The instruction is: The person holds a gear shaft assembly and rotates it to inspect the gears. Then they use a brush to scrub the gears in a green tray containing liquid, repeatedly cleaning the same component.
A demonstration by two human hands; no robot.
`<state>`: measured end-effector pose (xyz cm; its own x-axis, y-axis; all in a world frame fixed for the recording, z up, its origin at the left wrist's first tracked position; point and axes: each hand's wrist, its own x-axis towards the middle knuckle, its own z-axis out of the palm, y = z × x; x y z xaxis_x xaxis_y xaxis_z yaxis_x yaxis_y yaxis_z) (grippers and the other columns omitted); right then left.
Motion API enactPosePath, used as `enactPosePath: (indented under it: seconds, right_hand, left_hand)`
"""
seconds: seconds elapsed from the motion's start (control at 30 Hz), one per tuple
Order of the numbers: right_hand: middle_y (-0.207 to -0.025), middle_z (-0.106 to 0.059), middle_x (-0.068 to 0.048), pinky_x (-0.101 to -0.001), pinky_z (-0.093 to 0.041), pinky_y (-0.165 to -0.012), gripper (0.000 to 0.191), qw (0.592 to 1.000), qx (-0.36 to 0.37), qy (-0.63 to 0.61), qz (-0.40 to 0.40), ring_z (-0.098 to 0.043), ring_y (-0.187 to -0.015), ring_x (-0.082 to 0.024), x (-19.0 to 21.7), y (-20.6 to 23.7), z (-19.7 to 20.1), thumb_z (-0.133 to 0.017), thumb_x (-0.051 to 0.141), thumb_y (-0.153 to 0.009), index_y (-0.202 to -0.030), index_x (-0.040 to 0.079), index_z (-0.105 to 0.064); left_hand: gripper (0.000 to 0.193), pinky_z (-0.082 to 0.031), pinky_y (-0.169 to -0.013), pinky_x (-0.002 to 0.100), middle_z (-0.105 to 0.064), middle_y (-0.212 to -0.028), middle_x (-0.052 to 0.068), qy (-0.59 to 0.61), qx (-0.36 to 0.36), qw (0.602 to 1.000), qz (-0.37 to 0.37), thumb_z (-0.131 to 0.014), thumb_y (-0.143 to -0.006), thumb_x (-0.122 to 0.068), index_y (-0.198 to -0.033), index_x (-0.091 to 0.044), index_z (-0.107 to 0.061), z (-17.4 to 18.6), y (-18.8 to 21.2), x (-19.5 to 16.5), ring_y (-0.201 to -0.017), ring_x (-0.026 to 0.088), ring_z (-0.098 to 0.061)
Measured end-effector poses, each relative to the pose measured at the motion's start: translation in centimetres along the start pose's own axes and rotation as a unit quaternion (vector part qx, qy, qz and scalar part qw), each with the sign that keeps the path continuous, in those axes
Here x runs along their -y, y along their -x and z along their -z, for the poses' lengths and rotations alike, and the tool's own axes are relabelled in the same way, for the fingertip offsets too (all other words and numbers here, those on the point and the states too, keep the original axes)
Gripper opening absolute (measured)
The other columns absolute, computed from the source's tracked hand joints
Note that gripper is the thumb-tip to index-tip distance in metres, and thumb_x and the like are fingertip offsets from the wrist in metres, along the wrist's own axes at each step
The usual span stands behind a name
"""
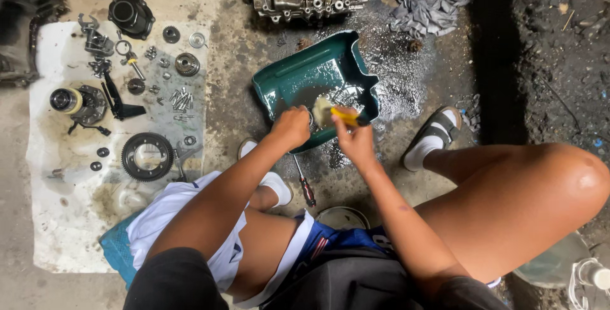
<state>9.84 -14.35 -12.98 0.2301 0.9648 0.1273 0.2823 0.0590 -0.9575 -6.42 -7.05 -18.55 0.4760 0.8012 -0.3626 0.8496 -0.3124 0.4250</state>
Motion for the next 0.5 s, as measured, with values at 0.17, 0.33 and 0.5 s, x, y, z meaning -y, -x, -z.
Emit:
enactPosePath:
  seconds: [0.17, 0.33, 0.5]
  right_hand:
    - [-0.096, -0.079, -0.016, -0.0353, -0.049, -0.065, 0.023, 0.991, -0.010, 0.019, -0.130, -0.072, -0.074, -0.026, -0.8, -1.6, -0.5, -0.068, 0.015, -0.100, -0.120, 0.004, -0.071]
    - [-0.100, -0.075, -0.020, -0.0382, -0.058, -0.077, 0.029, 0.982, 0.062, 0.151, -0.098, -0.077, -0.087, -0.031, -4.0, -4.5, 0.1, -0.065, 0.016, -0.096, -0.123, 0.009, -0.072]
    - [-0.109, -0.073, -0.025, -0.0424, -0.055, -0.083, 0.041, 0.960, 0.144, 0.237, -0.024, -0.071, -0.096, -0.040, -6.6, -4.0, -0.3, -0.068, 0.006, -0.084, -0.125, 0.009, -0.072]
  left_hand:
    - [0.027, -0.057, -0.087, 0.050, -0.067, -0.109, 0.032, 0.002, -0.025, 1.000, 0.005, -0.060, -0.089, -0.009, -0.110, 0.007, -0.060, 0.3, 0.0, -0.1, -0.099, 0.046, -0.069]
    - [0.023, -0.057, -0.085, 0.051, -0.069, -0.105, 0.030, -0.005, -0.042, 0.999, -0.027, -0.054, -0.100, -0.014, -0.110, 0.005, -0.062, -0.2, -0.2, -0.5, -0.095, 0.046, -0.070]
    - [0.028, -0.060, -0.083, 0.048, -0.069, -0.107, 0.030, -0.093, -0.008, 0.992, -0.089, -0.057, -0.086, -0.010, -0.109, 0.004, -0.063, -0.2, 0.1, -1.4, -0.098, 0.043, -0.072]
